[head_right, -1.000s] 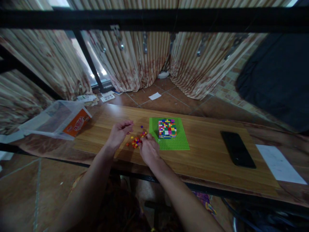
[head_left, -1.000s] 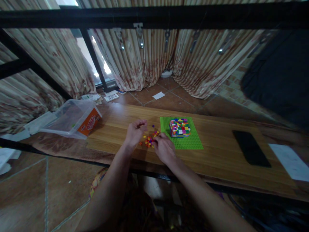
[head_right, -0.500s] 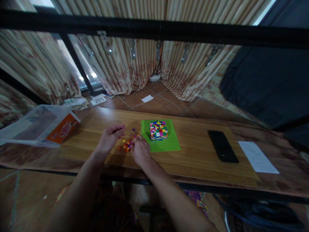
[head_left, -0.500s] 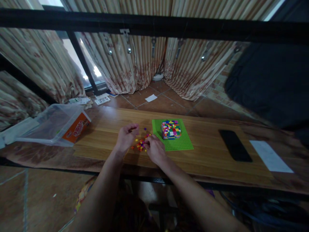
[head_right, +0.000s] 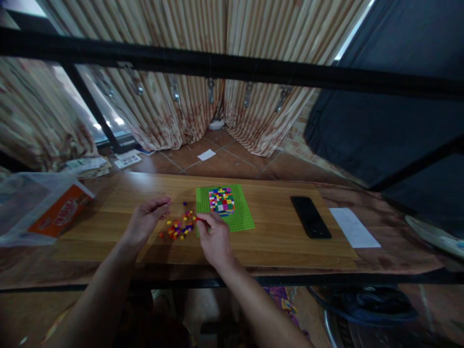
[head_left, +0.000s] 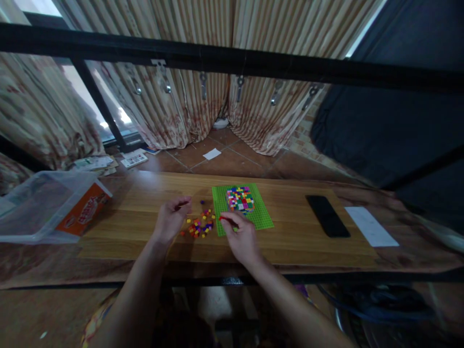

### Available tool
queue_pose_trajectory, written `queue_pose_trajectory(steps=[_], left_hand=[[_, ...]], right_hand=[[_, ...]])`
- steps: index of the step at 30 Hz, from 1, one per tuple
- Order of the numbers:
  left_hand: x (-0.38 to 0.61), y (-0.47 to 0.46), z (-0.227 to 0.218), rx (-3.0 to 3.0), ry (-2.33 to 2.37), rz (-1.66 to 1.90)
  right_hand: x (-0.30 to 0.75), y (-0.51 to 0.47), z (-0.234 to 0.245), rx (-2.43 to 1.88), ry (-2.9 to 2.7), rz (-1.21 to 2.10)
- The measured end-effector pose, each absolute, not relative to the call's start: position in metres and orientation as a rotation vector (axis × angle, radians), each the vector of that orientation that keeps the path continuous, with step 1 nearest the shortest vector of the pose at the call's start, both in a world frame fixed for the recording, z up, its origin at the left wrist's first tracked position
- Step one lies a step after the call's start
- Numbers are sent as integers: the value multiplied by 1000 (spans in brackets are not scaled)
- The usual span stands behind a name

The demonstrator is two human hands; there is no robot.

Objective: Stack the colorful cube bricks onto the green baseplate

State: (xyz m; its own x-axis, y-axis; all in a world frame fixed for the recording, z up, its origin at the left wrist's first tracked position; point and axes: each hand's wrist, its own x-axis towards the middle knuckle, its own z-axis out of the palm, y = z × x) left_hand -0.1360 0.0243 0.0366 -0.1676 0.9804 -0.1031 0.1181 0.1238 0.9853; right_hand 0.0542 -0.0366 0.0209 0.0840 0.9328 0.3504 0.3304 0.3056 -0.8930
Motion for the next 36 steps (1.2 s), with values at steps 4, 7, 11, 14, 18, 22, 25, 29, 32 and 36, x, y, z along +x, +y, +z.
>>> queue_pose_trajectory(steps=[4, 7, 11, 14, 18, 22, 25, 29, 32, 36], left_hand=[[-136, 27, 30, 1151, 1462, 1170], [-134, 29, 25, 1175, 1447, 1178], [-131, 31, 19, 1219, 1446, 1148], [-131, 33, 16, 1268, 1464, 1103], [-130, 34, 15, 1304, 1468, 1099], [-128, 32, 18, 1290, 1465, 1099], [-126, 31, 21, 1282, 1475, 1087], [-127, 31, 22, 1287, 1472, 1062], [-127, 31, 21, 1278, 1471, 1065], [-127, 32, 17, 1260, 1467, 1086]], right_hand=[[102, -42, 14, -1342, -1181, 644], [130, -30, 3, -1385, -946, 646], [140, -10, -5, -1404, -874, 624], [135, -2, -6, -1418, -896, 590], [127, -2, -6, -1451, -950, 568], [125, -4, -6, -1502, -1043, 521], [128, -4, -7, -1524, -1087, 493], [131, -3, -8, -1463, -1056, 551], [134, 0, -9, -1432, -980, 598], [136, 6, -11, -1393, -861, 685]])
